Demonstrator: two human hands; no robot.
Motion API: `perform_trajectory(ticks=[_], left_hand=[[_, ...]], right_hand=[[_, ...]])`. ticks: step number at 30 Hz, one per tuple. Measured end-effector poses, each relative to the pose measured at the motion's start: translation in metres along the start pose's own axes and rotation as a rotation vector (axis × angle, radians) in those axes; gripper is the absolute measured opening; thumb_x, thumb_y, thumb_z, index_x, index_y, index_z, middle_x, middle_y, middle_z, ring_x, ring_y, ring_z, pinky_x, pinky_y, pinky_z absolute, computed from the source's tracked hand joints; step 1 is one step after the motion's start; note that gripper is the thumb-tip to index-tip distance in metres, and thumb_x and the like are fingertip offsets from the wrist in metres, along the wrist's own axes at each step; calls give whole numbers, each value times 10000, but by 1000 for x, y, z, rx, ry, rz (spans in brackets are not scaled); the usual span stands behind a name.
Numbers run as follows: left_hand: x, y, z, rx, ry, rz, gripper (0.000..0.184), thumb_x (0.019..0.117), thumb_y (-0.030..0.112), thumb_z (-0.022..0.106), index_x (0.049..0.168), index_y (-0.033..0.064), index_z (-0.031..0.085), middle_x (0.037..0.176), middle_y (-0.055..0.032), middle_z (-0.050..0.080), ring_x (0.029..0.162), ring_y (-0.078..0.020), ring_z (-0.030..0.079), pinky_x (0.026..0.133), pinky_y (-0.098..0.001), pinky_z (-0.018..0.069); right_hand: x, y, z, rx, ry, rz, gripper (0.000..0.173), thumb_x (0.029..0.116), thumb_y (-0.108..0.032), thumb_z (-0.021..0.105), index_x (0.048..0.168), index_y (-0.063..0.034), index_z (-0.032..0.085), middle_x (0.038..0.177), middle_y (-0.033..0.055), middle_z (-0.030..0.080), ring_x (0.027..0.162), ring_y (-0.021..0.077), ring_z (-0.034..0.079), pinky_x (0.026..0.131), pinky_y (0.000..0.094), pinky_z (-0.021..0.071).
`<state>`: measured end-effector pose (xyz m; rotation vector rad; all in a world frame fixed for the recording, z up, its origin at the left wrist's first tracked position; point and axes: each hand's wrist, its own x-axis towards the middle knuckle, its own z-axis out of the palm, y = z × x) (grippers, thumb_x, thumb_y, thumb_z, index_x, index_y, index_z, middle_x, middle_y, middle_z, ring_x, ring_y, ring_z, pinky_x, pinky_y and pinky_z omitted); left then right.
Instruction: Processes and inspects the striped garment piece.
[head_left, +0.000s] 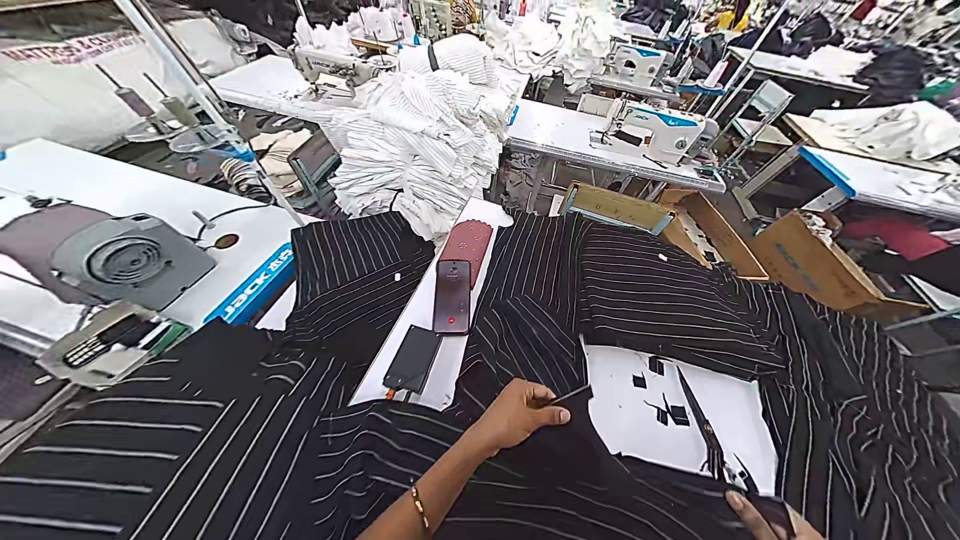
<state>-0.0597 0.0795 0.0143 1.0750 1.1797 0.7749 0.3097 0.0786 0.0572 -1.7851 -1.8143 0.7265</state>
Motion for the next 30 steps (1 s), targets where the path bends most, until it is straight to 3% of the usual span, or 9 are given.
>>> perform_trajectory(ticks=[2,5,7,8,11,14,19,27,30], left_hand=[[-10,9,3,15,113,72,234,985,227,679,1011,-5,670,765,-3,573,665,-56,502,669,-262,446],[-36,36,18,-128,217,248,177,972,110,659,1096,-17,653,875,-8,687,763,-6,639,743,-198,544],[-60,52,30,-159,222,387,138,962,108,666,1054,8,686,854,35,711,763,26,660,734,-166,557],[-73,56,35,-155,210,447,114,958,118,678,1013,23,708,836,60,713,751,45,656,721,-149,554],[-104,56,47,-157,131,568,88,950,92,681,959,29,742,866,72,718,763,63,647,721,-124,552],[-122,48,58,-212,158,629,101,906,-17,666,959,28,739,888,79,742,800,55,679,762,-136,574],[-132,32,65,-242,181,695,147,932,24,653,995,61,781,1002,63,748,939,26,683,853,-157,570],[-137,27,67,-202,200,796,186,973,93,642,1082,106,792,1043,69,763,964,21,690,875,-161,568],[-137,28,66,-167,183,856,195,1031,218,597,1080,140,769,1067,105,751,976,52,672,863,-137,551]], right_hand=[[-7,-39,13,2,-42,-112,332,918,-202,731,998,119,703,815,163,707,737,182,660,746,434,540],[-32,-92,19,418,-375,-418,44,919,-165,723,921,-121,727,817,-140,729,758,-98,650,709,132,552],[-41,-124,12,683,-784,-668,177,1037,-247,604,1026,-107,713,926,-96,740,878,-93,657,810,114,532],[-44,-139,11,723,-861,-758,226,1058,-271,567,1030,-86,693,932,-58,735,894,-71,659,823,127,524],[-49,-162,18,546,-583,-838,218,1039,-263,591,1021,-82,710,935,-55,742,891,-90,657,814,99,530],[-54,-164,33,506,-371,-665,175,974,-216,688,961,-45,726,844,-78,725,780,-113,624,710,85,513],[-67,-162,34,601,-345,-488,114,926,-197,743,900,-142,647,724,-168,647,648,-124,558,592,74,444],[-74,-162,34,624,-364,-476,161,927,-200,745,878,-171,595,694,-178,619,628,-124,542,577,72,424],[-75,-163,38,660,-366,-441,189,918,-199,759,886,-174,574,674,-174,613,599,-118,537,557,73,418]])
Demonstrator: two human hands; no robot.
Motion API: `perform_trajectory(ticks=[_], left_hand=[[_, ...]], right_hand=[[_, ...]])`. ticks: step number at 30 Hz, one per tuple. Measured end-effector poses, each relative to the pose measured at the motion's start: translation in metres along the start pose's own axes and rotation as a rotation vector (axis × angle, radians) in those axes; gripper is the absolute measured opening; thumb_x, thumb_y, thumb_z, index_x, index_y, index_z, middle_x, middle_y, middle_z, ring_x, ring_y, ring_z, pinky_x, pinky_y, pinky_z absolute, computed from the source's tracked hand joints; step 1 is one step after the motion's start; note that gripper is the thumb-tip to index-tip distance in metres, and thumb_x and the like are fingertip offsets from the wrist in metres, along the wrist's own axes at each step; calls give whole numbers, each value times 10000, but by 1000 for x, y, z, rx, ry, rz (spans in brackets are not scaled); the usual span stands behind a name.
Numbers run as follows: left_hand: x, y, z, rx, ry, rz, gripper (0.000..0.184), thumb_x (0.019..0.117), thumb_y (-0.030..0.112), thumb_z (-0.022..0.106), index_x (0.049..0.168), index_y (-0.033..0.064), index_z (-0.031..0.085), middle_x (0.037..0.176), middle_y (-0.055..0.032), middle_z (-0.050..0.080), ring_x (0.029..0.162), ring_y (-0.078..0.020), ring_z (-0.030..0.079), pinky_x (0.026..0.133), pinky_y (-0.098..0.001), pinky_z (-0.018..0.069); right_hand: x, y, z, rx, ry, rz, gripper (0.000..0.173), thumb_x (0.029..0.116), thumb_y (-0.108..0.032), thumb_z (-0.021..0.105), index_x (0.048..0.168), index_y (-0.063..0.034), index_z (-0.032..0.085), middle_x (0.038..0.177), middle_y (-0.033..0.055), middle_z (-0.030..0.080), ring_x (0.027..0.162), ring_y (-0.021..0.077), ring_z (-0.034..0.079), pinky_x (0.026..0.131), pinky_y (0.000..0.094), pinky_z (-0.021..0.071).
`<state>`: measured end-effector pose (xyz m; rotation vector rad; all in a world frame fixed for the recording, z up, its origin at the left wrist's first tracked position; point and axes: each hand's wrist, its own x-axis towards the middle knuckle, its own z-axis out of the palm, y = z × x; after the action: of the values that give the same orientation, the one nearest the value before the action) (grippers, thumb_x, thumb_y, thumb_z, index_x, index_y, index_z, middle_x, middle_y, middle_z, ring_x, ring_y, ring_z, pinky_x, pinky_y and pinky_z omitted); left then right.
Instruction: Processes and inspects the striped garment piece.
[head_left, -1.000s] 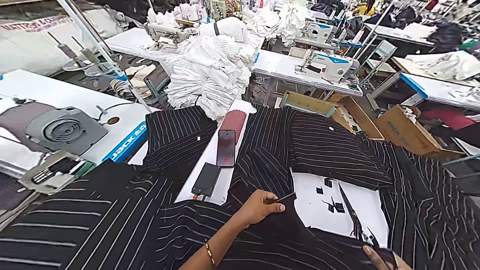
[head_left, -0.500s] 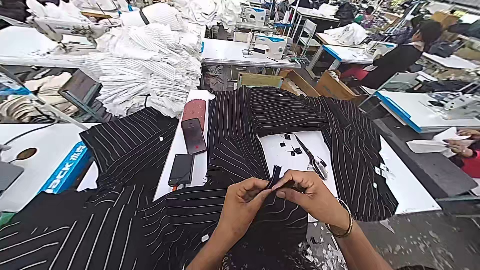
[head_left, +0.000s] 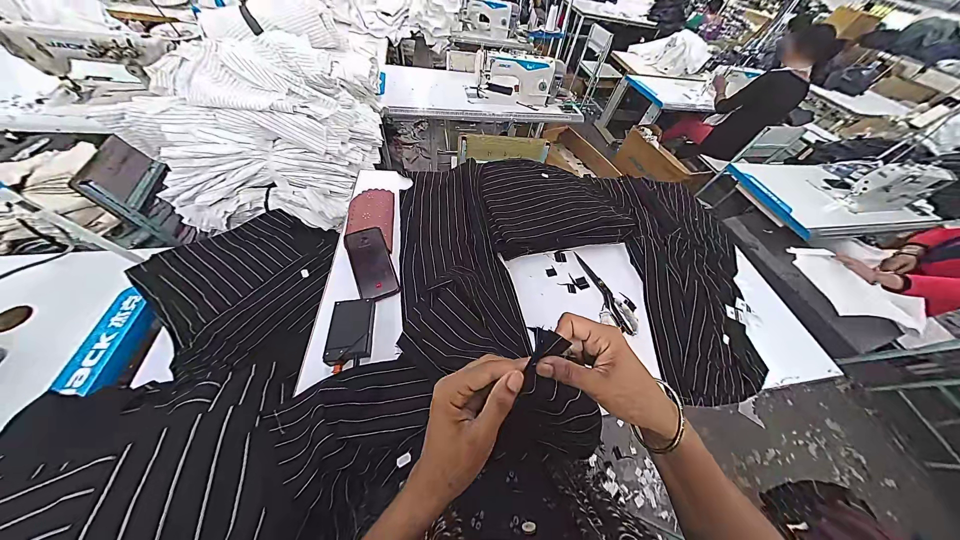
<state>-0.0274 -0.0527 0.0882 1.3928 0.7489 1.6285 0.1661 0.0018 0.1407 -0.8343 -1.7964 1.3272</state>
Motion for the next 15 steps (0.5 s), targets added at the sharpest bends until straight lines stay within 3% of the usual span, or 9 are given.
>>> perform_trajectory(ticks=[2,5,6,8,10,15], left_hand=[[1,1,3,38,47,30,130,989,194,664,1049,138,765,1034,97,750,948,31,687,849,-151,573],[4,1,8,169,166,55,81,938,141,711,992,103,758,983,65,751,906,13,692,825,-155,576],[5,0,9,197,196,50,83,940,148,706,991,101,752,978,68,744,905,17,685,825,-151,572],[8,-1,11,191,229,15,84,949,166,696,990,105,738,952,81,721,882,25,670,812,-142,563],[11,-3,9,119,220,-34,70,945,181,702,980,129,734,918,108,695,848,38,653,781,-131,557],[26,-14,-14,120,199,-76,76,924,252,734,943,192,776,902,134,707,862,27,652,812,-151,549]], right_hand=[[1,2,4,36,32,29,214,901,-188,775,945,-165,567,667,-173,619,575,-111,533,546,77,420],[4,3,6,40,-20,80,324,948,-216,719,1202,-69,581,703,-177,627,579,-110,516,559,86,434],[5,4,4,47,-65,87,334,972,-229,693,1232,-45,591,718,-167,634,593,-103,527,574,94,447],[7,7,1,41,-134,77,197,997,-233,666,1105,-70,640,722,-165,632,621,-107,539,585,97,450],[9,8,-2,-17,-154,68,165,998,-223,668,980,-62,697,736,-135,657,648,-109,560,595,96,457],[19,6,-15,-335,-143,-27,246,953,-275,714,920,-36,763,767,-32,695,678,-98,555,635,86,443]])
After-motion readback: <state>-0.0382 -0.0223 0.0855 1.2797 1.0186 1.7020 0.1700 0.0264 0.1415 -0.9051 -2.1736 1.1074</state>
